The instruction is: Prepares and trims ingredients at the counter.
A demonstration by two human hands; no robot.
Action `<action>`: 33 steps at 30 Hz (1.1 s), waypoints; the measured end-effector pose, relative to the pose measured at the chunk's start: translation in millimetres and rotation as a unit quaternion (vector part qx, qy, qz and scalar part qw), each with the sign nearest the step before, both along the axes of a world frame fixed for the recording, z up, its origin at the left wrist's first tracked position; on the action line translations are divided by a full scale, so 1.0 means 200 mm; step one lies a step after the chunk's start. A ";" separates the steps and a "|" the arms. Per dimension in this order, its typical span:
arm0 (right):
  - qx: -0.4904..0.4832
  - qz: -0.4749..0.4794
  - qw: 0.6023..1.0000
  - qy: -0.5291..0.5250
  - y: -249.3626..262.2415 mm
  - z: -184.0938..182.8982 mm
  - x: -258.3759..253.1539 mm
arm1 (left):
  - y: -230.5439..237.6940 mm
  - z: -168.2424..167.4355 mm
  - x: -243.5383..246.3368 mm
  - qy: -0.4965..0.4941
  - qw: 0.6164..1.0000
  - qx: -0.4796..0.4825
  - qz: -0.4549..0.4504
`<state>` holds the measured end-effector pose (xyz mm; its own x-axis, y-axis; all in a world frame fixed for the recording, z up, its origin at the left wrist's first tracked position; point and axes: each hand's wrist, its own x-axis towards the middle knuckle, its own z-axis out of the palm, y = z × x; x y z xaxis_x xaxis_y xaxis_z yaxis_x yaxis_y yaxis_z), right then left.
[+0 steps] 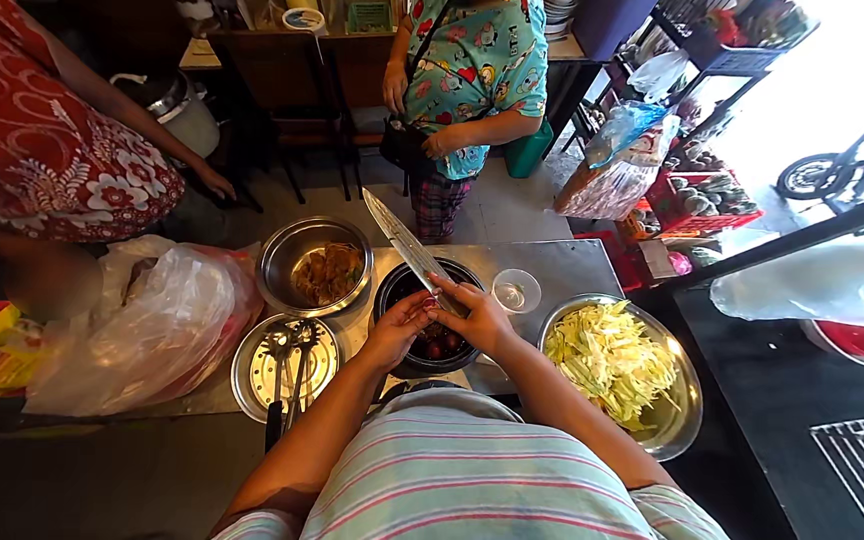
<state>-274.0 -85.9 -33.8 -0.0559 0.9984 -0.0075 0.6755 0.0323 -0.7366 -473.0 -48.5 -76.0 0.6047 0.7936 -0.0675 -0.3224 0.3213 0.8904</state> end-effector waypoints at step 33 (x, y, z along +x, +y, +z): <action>0.016 -0.011 0.970 0.244 -0.04 -0.04 0.01 | 0.01 -0.02 -0.01 -0.054 0.997 -0.052 0.012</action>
